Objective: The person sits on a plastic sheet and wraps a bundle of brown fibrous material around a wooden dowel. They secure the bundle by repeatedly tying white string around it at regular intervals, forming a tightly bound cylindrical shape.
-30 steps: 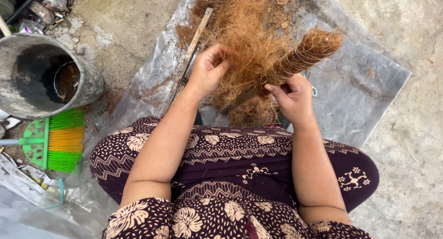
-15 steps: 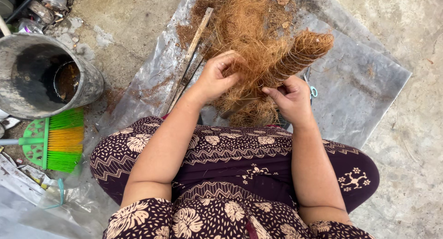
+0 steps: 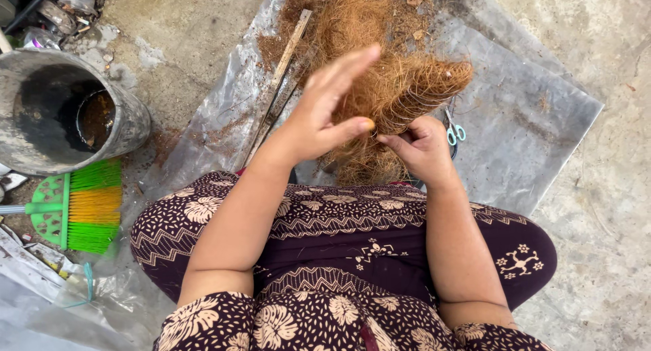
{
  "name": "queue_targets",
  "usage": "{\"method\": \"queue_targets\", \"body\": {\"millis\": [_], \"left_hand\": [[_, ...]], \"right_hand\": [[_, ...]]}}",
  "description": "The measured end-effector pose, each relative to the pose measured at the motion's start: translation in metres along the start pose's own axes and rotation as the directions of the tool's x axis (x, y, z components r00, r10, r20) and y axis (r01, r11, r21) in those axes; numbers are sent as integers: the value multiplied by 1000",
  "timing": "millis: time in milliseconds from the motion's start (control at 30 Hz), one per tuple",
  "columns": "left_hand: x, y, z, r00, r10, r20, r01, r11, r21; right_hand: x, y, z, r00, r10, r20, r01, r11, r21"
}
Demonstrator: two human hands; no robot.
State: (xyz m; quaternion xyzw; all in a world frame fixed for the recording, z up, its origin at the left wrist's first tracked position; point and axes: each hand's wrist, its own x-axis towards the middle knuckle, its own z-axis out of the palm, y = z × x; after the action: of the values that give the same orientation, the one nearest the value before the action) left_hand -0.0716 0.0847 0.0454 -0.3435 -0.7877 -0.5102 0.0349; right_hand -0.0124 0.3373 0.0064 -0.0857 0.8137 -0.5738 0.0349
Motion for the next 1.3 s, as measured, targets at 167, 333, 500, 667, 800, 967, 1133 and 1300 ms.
{"method": "queue_targets", "body": {"millis": [167,333,500,667,800,967,1133,1300], "left_hand": [[-4,-33,28,943,-165,288,268,892,-363],[-7,-51,47,805,-370,463,585,373,-720],[-3,-44,31,902,-406,143,420,754,-505],[2,-44,18,782,-561,273,612,774,-162],[-7,-50,36,919,-382,101,363,714,-599],[-15,-59,56,914,-403,48,277,535,-798],[-15,-65,48,928,-371,39,284,636,-717],[-9,-69,25,956,-70,-285,60,997,-42]], "right_hand": [[2,4,1,1000,-13,-3,13,951,309],[8,7,-1,999,36,-23,-27,945,327],[10,7,0,998,45,-44,-26,937,349],[8,7,2,999,28,-34,-13,930,368],[8,7,2,997,67,-35,-55,959,279],[5,4,2,999,37,-29,-27,952,305],[8,-1,2,998,64,-11,-56,930,363],[8,-6,-8,991,3,-133,24,980,198]]}}
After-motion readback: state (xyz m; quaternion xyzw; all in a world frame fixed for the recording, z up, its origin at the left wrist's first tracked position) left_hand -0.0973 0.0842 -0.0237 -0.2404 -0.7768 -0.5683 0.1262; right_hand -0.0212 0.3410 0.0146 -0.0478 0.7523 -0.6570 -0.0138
